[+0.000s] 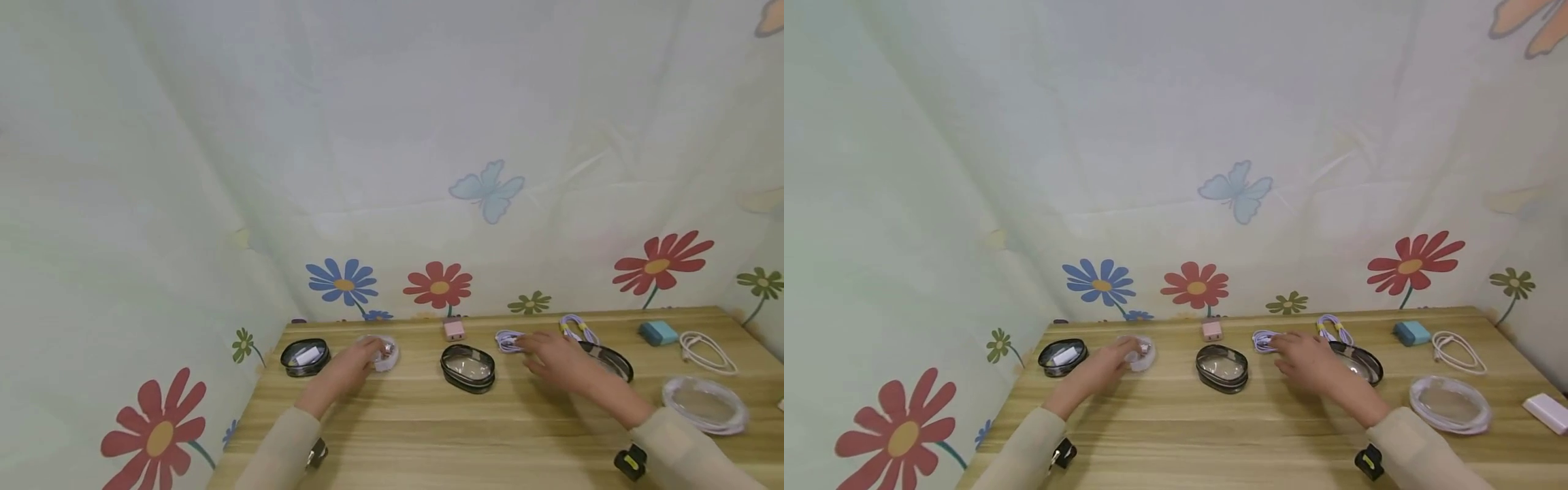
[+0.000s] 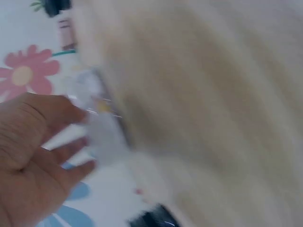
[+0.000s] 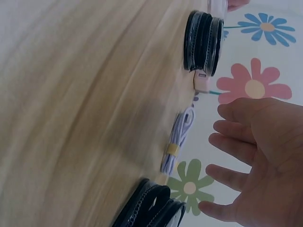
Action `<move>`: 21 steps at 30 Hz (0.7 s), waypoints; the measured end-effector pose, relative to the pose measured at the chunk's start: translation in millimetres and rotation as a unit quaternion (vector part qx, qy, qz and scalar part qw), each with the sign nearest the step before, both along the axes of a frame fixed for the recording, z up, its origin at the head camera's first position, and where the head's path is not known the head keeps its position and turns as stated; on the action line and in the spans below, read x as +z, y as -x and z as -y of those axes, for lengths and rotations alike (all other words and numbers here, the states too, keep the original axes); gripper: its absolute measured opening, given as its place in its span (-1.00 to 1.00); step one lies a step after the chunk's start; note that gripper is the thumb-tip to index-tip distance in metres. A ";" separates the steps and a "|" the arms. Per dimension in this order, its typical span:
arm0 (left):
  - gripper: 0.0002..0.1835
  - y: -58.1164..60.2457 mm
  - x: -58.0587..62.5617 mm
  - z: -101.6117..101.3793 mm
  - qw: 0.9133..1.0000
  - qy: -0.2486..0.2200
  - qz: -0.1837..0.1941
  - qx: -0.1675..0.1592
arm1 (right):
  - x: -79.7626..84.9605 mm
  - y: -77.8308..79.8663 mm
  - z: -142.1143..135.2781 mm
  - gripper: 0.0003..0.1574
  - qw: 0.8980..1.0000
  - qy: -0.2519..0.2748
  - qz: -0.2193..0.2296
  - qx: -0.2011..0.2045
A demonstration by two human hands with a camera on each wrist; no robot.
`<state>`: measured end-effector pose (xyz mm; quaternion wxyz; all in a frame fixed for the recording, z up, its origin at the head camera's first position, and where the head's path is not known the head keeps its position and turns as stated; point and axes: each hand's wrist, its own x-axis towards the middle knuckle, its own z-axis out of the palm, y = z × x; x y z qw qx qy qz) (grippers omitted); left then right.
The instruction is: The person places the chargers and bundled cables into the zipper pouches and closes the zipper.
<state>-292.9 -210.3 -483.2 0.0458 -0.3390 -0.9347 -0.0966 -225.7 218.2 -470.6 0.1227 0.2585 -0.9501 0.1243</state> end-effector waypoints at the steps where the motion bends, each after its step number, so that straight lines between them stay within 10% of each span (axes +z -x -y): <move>1: -0.60 -0.1 2.6 -4.3 1.000 0.005 -0.003 0.008 | 1.0 0.9 -0.6 -0.57 1.000 0.004 -0.001 0.000; 12: -0.60 -21.8 42.2 -101.2 0.998 0.028 -0.043 -0.022 | 1.3 4.4 -6.3 -0.55 1.000 0.000 0.000 -0.026; 21: -0.50 -24.3 38.9 -155.7 0.994 0.085 -0.053 -0.041 | 4.1 7.4 -4.6 -0.55 1.000 -0.002 0.001 -0.025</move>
